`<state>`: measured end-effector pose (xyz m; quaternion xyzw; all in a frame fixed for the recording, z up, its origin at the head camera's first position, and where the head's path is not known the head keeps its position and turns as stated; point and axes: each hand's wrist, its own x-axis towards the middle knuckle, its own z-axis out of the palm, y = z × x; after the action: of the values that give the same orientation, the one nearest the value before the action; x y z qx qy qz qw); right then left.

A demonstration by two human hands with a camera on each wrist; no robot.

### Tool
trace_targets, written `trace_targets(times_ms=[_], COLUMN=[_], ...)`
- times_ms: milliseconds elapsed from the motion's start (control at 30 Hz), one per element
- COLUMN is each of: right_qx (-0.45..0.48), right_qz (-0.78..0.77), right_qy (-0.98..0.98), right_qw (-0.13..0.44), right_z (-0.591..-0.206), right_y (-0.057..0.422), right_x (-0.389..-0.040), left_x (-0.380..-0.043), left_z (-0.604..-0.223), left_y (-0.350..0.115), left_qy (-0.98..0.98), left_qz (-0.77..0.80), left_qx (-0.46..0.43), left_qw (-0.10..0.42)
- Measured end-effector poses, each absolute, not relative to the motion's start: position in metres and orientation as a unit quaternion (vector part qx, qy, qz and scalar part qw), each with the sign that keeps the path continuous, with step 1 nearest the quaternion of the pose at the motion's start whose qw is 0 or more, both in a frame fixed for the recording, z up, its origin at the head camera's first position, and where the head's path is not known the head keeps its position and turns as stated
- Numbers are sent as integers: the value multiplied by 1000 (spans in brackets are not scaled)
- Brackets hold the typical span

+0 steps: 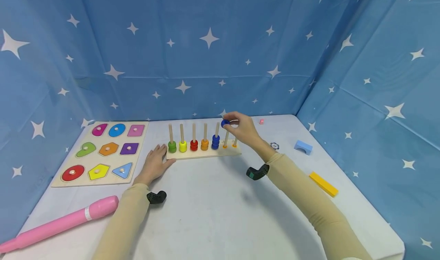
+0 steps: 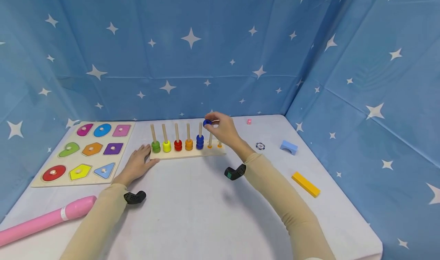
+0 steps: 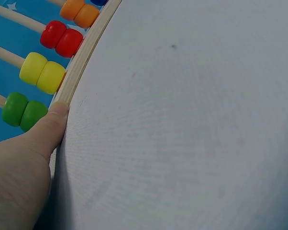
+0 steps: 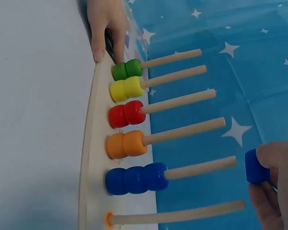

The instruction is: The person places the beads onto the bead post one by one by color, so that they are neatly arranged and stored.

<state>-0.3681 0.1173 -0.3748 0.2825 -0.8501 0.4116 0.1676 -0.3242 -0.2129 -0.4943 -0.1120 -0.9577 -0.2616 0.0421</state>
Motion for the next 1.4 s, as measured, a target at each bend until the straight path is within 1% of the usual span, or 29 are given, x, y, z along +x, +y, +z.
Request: trace_targets(times_ms=[267,767,967,1133,1267,1400], right_qx=[263,279,274,267,261,240], right_qz=[395,388,384,400,412,422], right_qy=[-868,-868,-869,-861,-847,-834], right_qw=[147,131,150,167,212,262], right_z=[-371,-372,-371,-372,-381,-399], right_y=[99,96,100,114,137,165], right_x=[-379,-386,-386,-382,-377,-373], left_x=[-324,-325,-325,-326,-326,-326], left_z=[-496,-499,-497,-497,-496,-494], left_y=[-213,-213,-212,-211,-212,-213], left_qy=[-958,-958,-959,-959,-959,-959], left_qz=[-259,-260,-259,-261,-260,-259], left_qx=[-110,-110,-109,-108,-110,-111], left_qw=[44,45,43,39,39,40])
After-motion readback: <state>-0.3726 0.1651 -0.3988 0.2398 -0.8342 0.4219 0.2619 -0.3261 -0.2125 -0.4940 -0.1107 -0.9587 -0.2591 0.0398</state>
